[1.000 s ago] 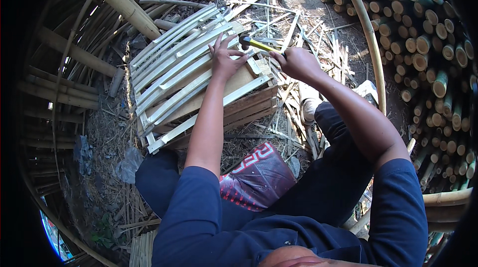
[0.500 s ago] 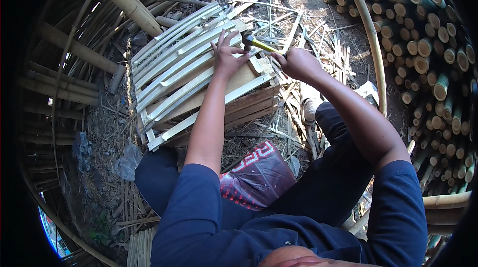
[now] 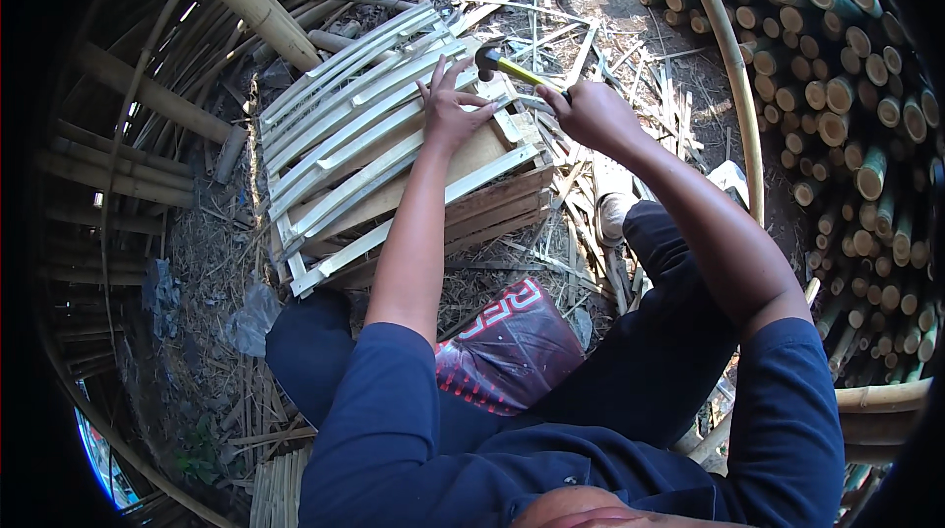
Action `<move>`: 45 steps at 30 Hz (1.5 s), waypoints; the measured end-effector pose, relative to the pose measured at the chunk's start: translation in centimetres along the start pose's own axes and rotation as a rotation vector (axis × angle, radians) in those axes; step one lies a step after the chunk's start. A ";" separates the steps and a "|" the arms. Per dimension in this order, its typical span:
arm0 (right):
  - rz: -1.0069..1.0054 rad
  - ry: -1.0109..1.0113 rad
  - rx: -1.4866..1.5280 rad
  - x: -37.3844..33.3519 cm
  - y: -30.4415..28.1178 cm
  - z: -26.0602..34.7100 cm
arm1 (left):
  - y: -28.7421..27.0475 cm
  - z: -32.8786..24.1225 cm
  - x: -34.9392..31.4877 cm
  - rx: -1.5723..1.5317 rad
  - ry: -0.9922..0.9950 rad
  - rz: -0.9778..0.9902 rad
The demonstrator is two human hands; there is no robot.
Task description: The person hammers nails into a wooden frame while sitting on the ground.
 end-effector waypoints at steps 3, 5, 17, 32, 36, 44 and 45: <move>0.003 0.019 0.024 0.0 0.4 -0.2 | 0.1 -0.4 0.2 -0.005 -0.006 0.007; 0.016 0.039 -0.032 -0.2 1.1 0.0 | 0.1 -0.4 0.0 0.003 -0.007 0.022; 0.018 0.005 -0.003 -0.7 -0.6 1.5 | -0.1 -0.1 -0.1 -0.021 -0.011 0.005; 0.042 0.013 -0.025 -0.9 -0.1 1.0 | 0.0 -0.4 0.0 -0.057 0.012 -0.008; -0.011 -0.035 -0.001 -0.9 -1.1 1.5 | -0.1 -0.2 -0.3 -0.036 0.022 -0.027; 0.034 -0.022 -0.044 -0.7 -0.8 1.1 | 0.0 -0.2 -0.1 -0.021 0.039 -0.022; 0.053 0.001 -0.001 -1.0 -1.4 1.6 | 0.0 0.0 -0.2 -0.024 0.025 -0.029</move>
Point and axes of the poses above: each hand's wrist, its own x-axis towards the middle knuckle, its own y-axis out of the palm, z = x × y, the point moved 4 cm from there along x, towards the middle knuckle
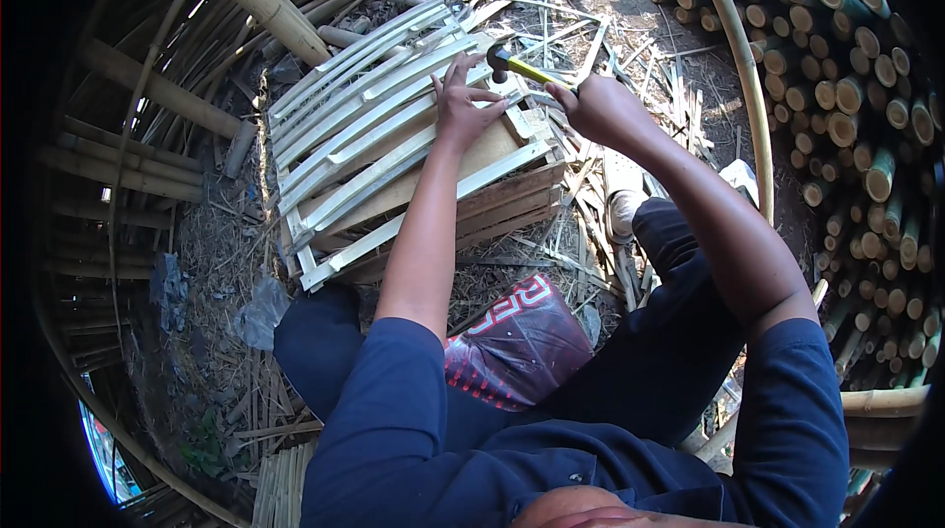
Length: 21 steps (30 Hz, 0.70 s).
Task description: The person hammers nails into a wooden frame while sitting on the ground.
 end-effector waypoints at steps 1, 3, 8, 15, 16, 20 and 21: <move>-0.021 -0.010 0.004 0.1 0.4 -0.1 | 0.0 0.2 -0.1 -0.003 -0.014 -0.007; -0.074 -0.023 0.011 0.1 0.6 -0.3 | 0.3 0.1 0.2 -0.010 -0.001 -0.002; 0.039 -0.023 -0.126 -0.3 1.2 -0.7 | 0.3 0.1 0.3 -0.007 0.009 0.003; -0.038 -0.007 -0.048 0.6 0.3 -1.0 | 0.1 -0.2 0.2 -0.018 -0.004 0.002; -0.063 -0.011 -0.052 0.9 0.5 -1.5 | 0.1 -0.4 0.3 -0.017 -0.003 0.025; 0.010 0.021 -0.009 0.3 0.8 -0.8 | -0.1 -0.8 0.2 -0.011 -0.039 0.067; 0.009 0.016 -0.009 0.1 1.0 -0.6 | -0.2 -0.6 0.1 -0.011 -0.044 0.066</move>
Point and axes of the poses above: each hand's wrist, its own x-axis towards the middle knuckle, its own y-axis out of the palm, z = x × y, the point moved 4 cm from there along x, towards the middle knuckle
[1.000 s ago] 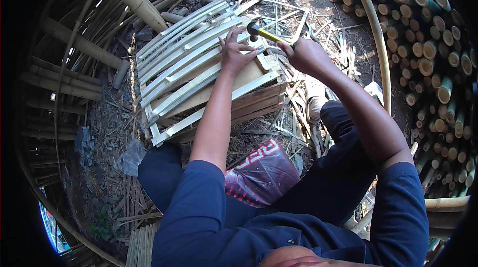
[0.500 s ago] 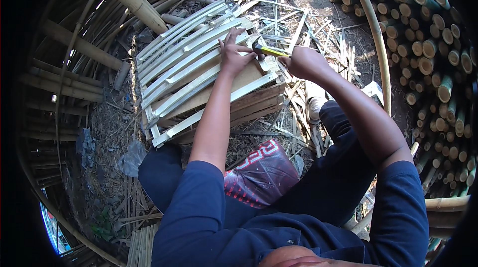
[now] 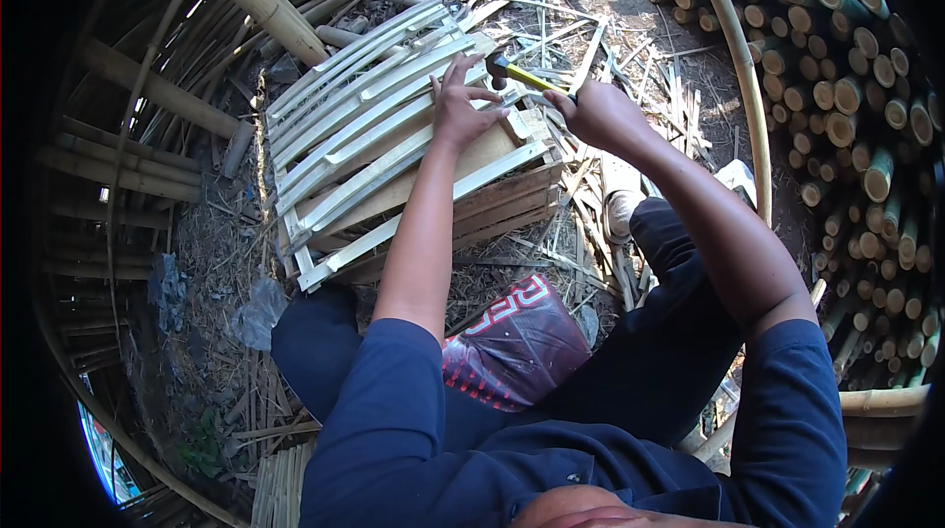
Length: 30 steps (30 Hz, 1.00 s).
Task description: The person hammers nails into a wooden frame while sitting on the ground.
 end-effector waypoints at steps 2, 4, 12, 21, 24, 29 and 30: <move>-0.007 -0.007 -0.030 0.1 0.7 0.1 | 0.0 0.1 0.2 -0.004 -0.005 -0.003; -0.019 -0.006 -0.056 0.4 0.9 -0.6 | 0.1 0.0 0.4 -0.009 -0.001 0.004; -0.028 -0.018 0.002 -0.3 0.9 0.3 | 0.0 0.1 0.3 0.010 -0.024 0.028; -0.029 -0.031 0.000 -0.3 0.5 0.5 | -0.1 -0.1 0.1 0.007 -0.018 0.027; -0.039 -0.046 0.050 -0.1 0.0 0.6 | 0.0 -0.1 0.1 -0.002 -0.029 0.025; -0.033 -0.031 0.004 -0.2 0.8 0.8 | -0.1 -0.1 0.1 0.008 -0.006 0.015; -0.020 -0.038 -0.020 -0.3 0.8 0.9 | -0.1 -0.3 0.1 0.009 -0.001 0.015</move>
Point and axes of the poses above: each hand's wrist, its own x-axis towards the middle knuckle, its own y-axis out of the palm, z = x × y, the point moved 4 cm from there along x, towards the middle knuckle
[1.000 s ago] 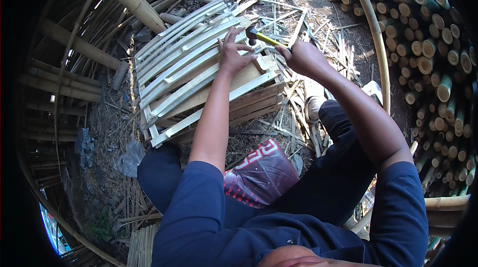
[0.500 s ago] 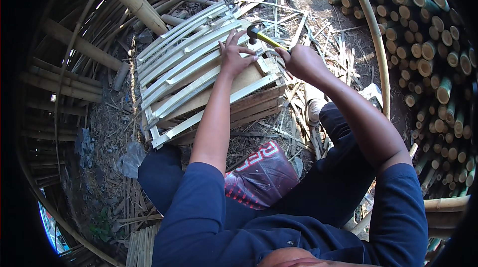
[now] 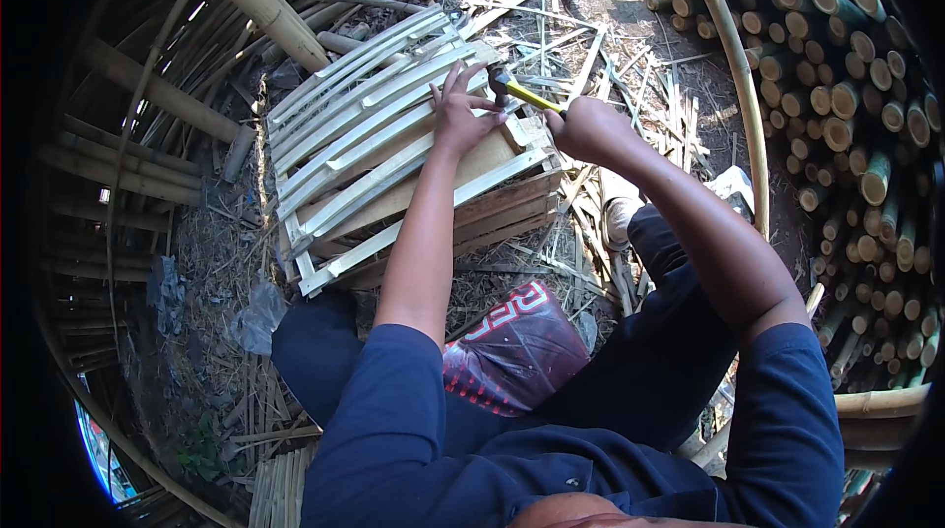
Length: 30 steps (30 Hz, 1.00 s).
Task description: The person hammers nails into a wooden frame while sitting on the ground.
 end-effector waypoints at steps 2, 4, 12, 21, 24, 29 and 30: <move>0.027 -0.001 0.014 0.3 -0.6 0.2 | 0.0 0.1 0.0 -0.005 -0.021 -0.003; 0.006 -0.011 0.030 0.2 -0.8 0.5 | -0.1 0.5 -0.2 0.009 -0.022 -0.010; -0.006 -0.035 0.006 -0.1 0.1 -0.1 | -0.1 0.3 -0.1 0.014 -0.027 -0.023; -0.016 -0.049 0.043 -0.2 -0.1 0.9 | -0.1 0.3 -0.2 0.016 -0.042 -0.035; -0.019 -0.053 0.043 0.3 0.6 0.2 | 0.1 -0.2 0.1 -0.006 -0.042 -0.022; 0.003 -0.028 0.029 0.0 -0.2 1.1 | -0.2 0.2 -0.2 0.016 -0.045 -0.005; -0.007 -0.038 0.037 -0.1 -0.1 1.1 | -0.1 0.3 -0.1 0.014 -0.043 -0.007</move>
Point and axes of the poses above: each hand's wrist, its own x-axis towards the middle knuckle, its own y-axis out of the palm, z = x × y, the point moved 4 cm from there along x, towards the middle knuckle
